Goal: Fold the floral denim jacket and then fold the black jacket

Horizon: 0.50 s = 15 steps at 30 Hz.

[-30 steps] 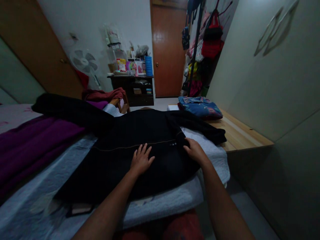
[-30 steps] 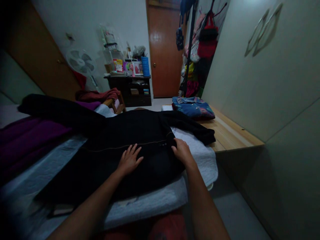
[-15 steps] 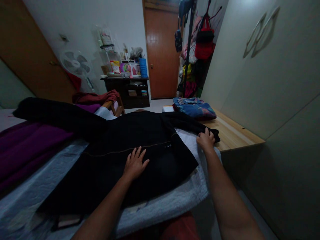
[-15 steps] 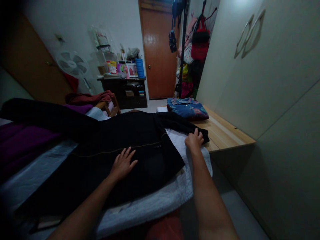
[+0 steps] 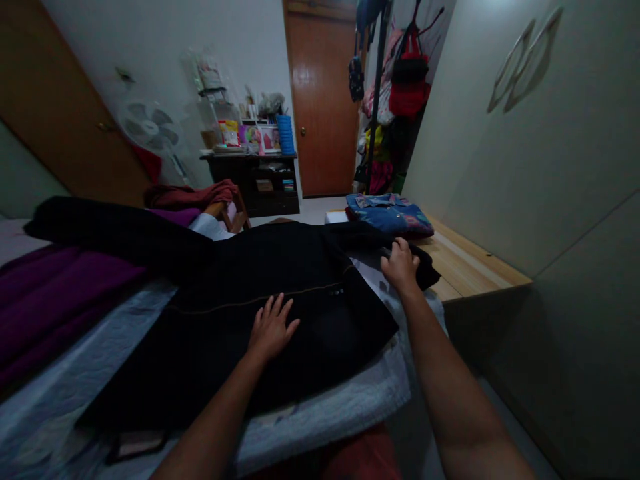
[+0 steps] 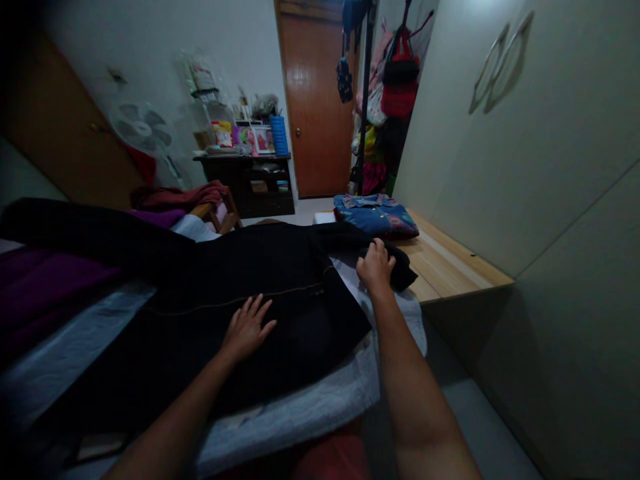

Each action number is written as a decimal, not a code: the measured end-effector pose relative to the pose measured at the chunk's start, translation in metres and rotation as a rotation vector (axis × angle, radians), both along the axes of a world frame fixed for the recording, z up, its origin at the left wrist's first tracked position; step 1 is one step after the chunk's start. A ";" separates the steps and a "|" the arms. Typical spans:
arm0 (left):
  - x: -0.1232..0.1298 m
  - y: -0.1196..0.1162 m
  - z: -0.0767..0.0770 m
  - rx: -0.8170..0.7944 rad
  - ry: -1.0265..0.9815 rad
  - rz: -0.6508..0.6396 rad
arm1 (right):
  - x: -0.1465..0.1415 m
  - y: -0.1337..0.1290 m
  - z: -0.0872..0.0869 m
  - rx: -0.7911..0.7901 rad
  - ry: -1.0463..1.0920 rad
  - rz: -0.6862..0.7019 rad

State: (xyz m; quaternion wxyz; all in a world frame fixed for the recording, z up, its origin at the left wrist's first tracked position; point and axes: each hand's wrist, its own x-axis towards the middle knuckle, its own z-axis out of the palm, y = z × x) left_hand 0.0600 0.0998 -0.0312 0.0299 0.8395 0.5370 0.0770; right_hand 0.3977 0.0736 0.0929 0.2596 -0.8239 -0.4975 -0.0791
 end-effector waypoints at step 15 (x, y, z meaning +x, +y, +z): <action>0.051 0.025 0.084 -0.850 -1.335 0.118 | -0.156 0.003 -0.028 -0.238 -0.127 0.863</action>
